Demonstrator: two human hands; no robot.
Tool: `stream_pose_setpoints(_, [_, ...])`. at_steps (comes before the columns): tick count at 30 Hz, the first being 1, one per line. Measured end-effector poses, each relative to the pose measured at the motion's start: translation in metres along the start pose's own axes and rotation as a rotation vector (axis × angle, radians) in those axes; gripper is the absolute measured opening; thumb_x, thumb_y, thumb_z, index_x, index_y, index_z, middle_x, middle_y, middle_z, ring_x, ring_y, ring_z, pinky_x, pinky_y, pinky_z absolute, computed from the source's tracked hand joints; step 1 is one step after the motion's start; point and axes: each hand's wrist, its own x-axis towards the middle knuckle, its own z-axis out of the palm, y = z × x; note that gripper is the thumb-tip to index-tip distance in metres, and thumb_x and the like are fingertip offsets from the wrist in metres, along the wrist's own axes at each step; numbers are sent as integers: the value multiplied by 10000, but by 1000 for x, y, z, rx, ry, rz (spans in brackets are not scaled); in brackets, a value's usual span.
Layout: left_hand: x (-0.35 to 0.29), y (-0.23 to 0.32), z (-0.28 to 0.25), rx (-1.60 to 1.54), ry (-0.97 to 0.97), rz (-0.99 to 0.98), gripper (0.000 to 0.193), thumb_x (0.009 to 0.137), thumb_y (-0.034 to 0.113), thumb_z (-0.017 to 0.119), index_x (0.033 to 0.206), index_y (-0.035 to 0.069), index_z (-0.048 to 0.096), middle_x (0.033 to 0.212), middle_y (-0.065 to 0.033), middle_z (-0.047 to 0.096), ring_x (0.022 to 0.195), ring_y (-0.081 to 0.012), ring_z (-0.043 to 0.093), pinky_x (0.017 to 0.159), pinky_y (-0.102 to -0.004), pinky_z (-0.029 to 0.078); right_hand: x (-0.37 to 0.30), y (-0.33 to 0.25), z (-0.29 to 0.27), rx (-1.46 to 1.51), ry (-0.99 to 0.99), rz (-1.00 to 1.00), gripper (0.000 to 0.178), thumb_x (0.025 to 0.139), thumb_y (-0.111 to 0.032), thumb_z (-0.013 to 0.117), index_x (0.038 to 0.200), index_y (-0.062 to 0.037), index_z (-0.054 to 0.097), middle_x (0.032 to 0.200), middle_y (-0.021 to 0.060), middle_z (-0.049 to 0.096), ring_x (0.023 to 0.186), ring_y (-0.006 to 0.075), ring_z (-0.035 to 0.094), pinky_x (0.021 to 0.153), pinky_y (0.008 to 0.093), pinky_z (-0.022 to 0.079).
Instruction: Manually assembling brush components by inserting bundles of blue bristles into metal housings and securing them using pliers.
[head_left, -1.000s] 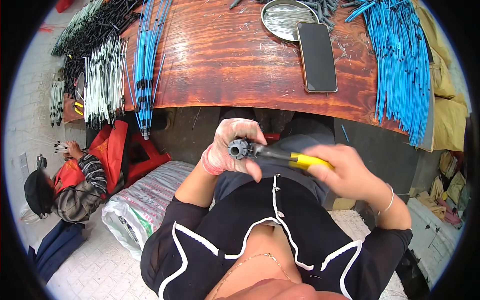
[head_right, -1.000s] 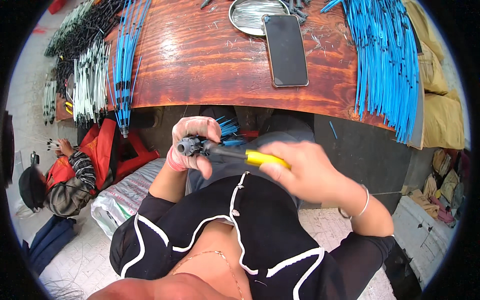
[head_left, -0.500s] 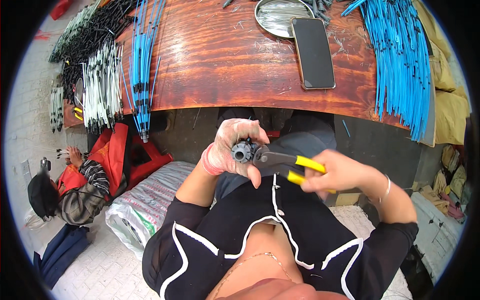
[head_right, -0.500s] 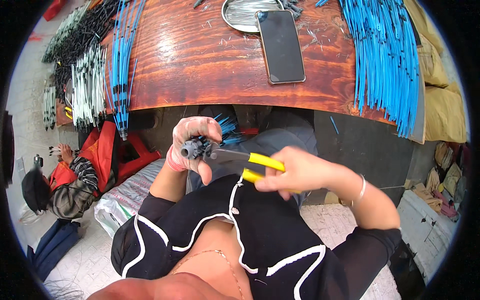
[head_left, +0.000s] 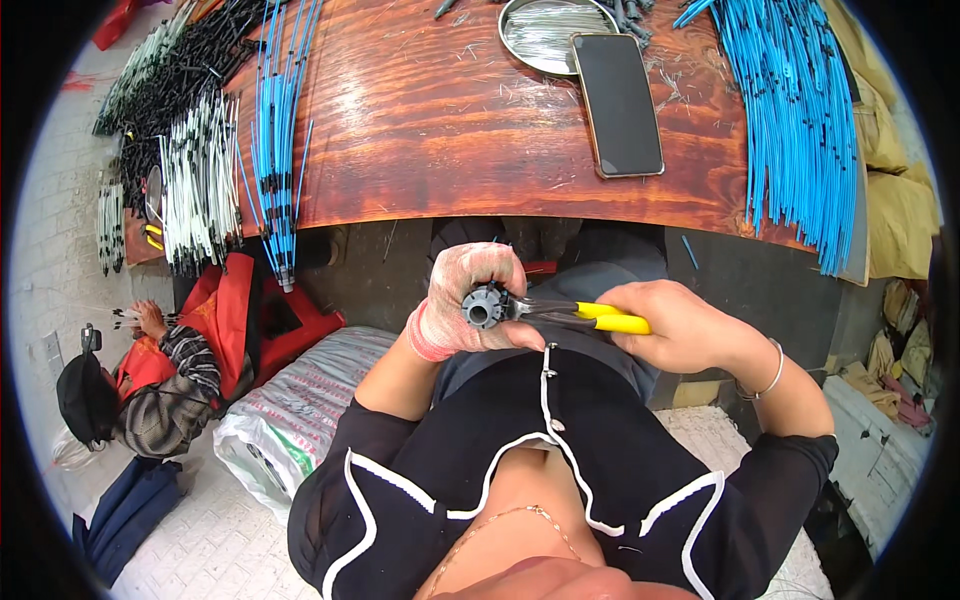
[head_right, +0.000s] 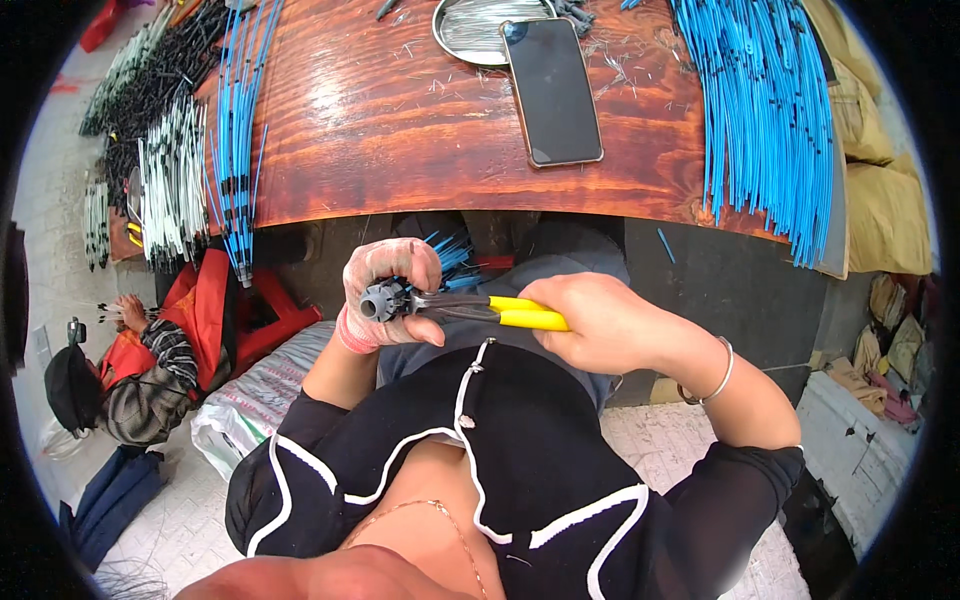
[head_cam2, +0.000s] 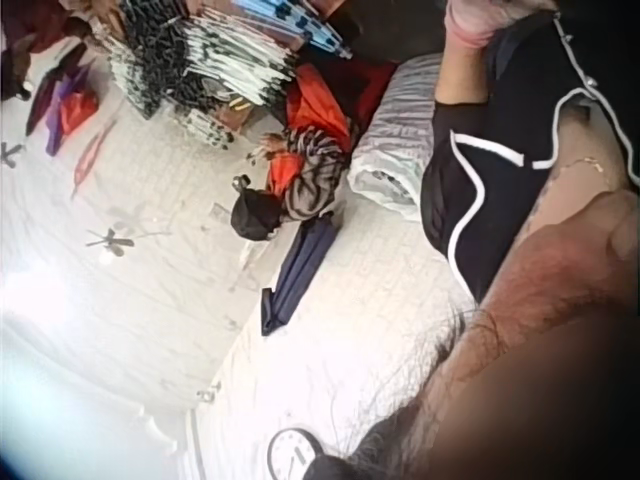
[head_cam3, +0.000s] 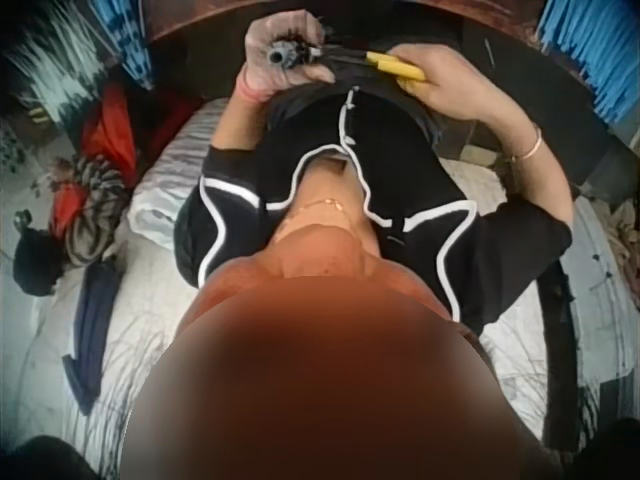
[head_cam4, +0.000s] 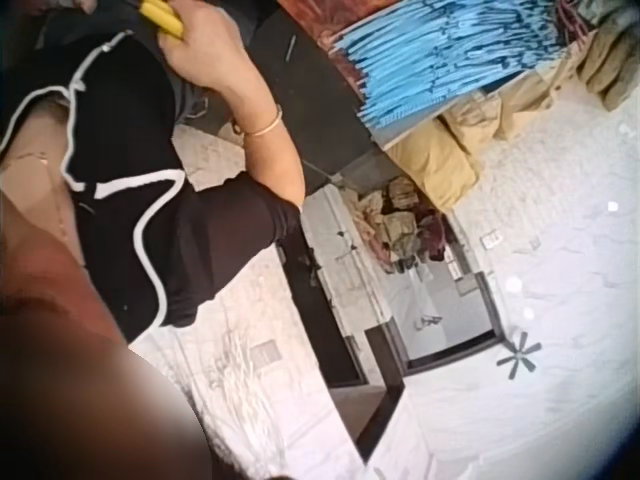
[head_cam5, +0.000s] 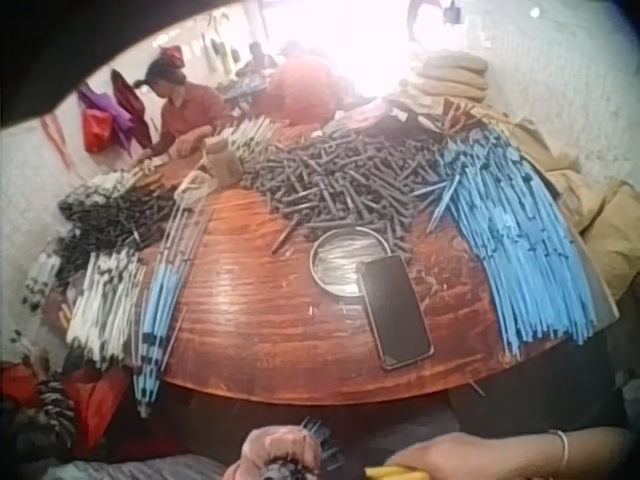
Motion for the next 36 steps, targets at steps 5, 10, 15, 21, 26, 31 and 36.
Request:
stream_pose_setpoints(5, [0,-4,10,3,109,19,516,548,353,906,678,63,499,599,-27,485,515,-162,481,481,-267,382,9,-5,10,-70,46,111,198,740,-122,705,813,-22,551,690,165,574,675,385,576,584,431,445])
stream_pose_setpoints(10, [1,-2,13,-54,170,52,537,547,401,895,660,72,487,581,-28,479,486,-161,461,462,-265,363,13,7,28,-54,249,-17,257,760,-163,724,723,-13,519,610,160,546,583,388,541,536,421,429])
stream_pose_setpoints(15, [1,-2,2,-25,51,39,507,568,341,898,670,56,492,610,-29,502,535,-177,504,499,-281,402,9,-5,9,93,67,126,291,804,-212,707,693,-5,534,575,175,529,539,373,506,521,396,417])
stream_pose_setpoints(21, [0,-4,13,43,130,80,548,553,436,877,673,71,485,582,-26,478,484,-158,446,458,-260,354,-2,-33,-15,43,-53,292,291,850,-257,661,727,-2,592,555,185,517,526,365,499,519,388,421])
stream_pose_setpoints(26, [-10,-4,14,32,141,2,518,570,349,887,716,36,501,634,-40,514,561,-161,512,508,-268,399,-3,-42,-14,-142,-48,301,262,863,-249,642,786,-1,611,579,187,528,547,366,515,534,388,431])
stream_pose_setpoints(31, [-11,-4,5,4,184,-92,520,560,342,889,728,27,510,653,-37,520,588,-145,510,524,-266,399,2,-36,-8,12,-26,254,254,848,-271,640,887,-20,637,726,204,616,705,389,603,640,441,470])
stream_pose_setpoints(36, [-9,-4,8,-20,202,-84,535,544,354,890,744,18,525,663,-38,529,605,-143,516,542,-264,405,-2,-36,-12,33,0,181,215,841,-185,643,969,-13,627,746,193,609,700,363,590,631,391,468])
